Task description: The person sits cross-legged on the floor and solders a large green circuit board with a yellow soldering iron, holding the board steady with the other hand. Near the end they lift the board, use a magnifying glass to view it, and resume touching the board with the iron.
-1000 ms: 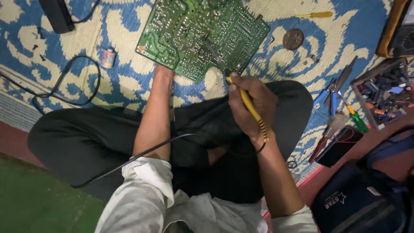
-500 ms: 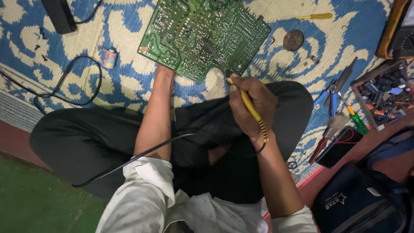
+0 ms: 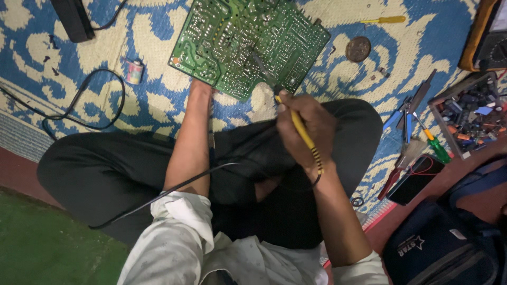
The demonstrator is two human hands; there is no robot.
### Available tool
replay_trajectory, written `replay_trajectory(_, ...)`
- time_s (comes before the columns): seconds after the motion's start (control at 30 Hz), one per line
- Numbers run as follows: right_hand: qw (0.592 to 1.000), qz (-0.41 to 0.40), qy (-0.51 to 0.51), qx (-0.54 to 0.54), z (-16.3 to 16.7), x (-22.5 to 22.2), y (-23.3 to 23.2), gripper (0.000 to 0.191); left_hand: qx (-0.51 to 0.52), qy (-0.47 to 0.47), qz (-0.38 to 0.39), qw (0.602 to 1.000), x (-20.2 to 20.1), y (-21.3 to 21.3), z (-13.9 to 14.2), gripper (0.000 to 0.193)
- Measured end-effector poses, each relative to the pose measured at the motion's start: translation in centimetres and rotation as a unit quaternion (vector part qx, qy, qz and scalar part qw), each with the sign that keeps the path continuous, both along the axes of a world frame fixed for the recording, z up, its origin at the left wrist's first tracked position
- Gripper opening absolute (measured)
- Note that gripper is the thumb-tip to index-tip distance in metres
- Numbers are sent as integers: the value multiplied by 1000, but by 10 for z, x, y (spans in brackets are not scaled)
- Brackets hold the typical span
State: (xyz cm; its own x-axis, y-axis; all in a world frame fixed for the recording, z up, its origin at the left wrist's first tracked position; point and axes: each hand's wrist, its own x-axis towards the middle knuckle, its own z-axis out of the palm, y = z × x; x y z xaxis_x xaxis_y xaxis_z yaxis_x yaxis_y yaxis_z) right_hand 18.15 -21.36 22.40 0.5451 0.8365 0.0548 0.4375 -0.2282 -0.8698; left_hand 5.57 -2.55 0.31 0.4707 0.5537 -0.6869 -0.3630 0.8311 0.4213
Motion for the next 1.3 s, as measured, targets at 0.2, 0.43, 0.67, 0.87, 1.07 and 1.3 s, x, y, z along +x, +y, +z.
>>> replay_trajectory(0.2, 1000, 17, 5, 10, 0, 0, -2, 14, 0, -14, 2, 1000, 0, 1, -5, 39)
replay_trajectory(0.43, 1000, 21, 12, 6, 1, 0, -2, 15, -51, -39, 34, 997, 5, 3, 2, 41)
replay_trajectory(0.67, 999, 19, -43, 9, -7, 4, -9, 15, -21, -44, 22, 999, 6, 3, 2, 40)
replay_trajectory(0.87, 980, -81, -180, -32, 44, 31, -45, 12, -8, -51, 20, 998, 1, 0, -16, 40)
replay_trajectory(1.07, 922, -213, -298, 122, 69, 73, 10, 16, 7, -51, 16, 999, 1, 4, -23, 40)
replay_trajectory(1.3, 978, -169, 39, 113, 8, 52, -30, 13, 14, -46, 19, 999, 2, 5, -22, 40)
